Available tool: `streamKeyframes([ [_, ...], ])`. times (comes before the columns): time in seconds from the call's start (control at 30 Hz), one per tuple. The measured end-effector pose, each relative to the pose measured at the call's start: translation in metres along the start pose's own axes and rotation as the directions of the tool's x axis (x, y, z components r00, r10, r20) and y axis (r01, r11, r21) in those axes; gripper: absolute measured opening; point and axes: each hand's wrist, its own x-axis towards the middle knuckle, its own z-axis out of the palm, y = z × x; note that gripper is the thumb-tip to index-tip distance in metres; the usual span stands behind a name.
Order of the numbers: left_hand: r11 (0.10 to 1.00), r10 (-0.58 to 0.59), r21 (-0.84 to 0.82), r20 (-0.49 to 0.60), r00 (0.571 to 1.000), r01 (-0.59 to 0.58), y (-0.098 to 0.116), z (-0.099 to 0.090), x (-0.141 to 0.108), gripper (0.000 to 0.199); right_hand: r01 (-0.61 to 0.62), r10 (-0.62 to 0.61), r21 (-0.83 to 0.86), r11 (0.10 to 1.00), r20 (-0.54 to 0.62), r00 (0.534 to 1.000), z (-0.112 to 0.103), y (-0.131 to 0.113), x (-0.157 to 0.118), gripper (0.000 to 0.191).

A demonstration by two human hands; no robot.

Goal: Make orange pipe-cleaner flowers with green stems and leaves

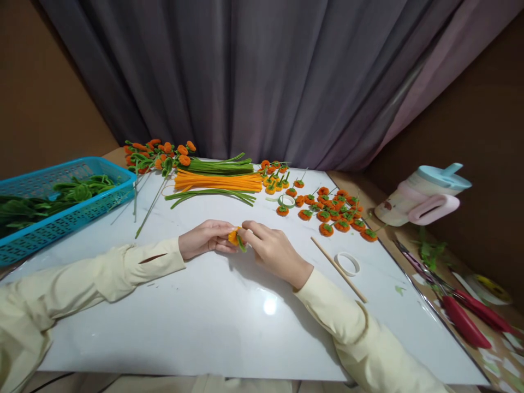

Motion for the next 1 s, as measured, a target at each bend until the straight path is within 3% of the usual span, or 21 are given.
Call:
streamKeyframes([
  [0.33, 1.000, -0.023, -0.001, -0.041, 0.999, 0.023, -0.001, 0.001, 0.002, 0.027, 0.254, -0.265, -0.212, 0.944, -0.023, 0.964, 0.002, -0.002, 0.004, 0.020],
  [0.53, 1.000, -0.016, -0.008, -0.069, 0.997, 0.015, -0.001, 0.001, 0.002, 0.021, 0.280, -0.309, -0.230, 0.932, -0.099, 0.946, 0.008, -0.001, 0.004, 0.021],
  [0.83, 0.999, 0.044, 0.016, -0.102, 0.994, -0.043, -0.005, 0.004, 0.001, 0.026, 0.068, -0.087, -0.089, 0.994, -0.227, 0.970, 0.017, -0.001, 0.007, 0.017],
  [1.0, 0.994, 0.105, 0.046, -0.083, 0.991, -0.101, -0.008, 0.004, 0.002, 0.038, -0.128, 0.172, 0.216, 0.968, -0.199, 0.965, 0.017, -0.005, 0.009, 0.016],
])
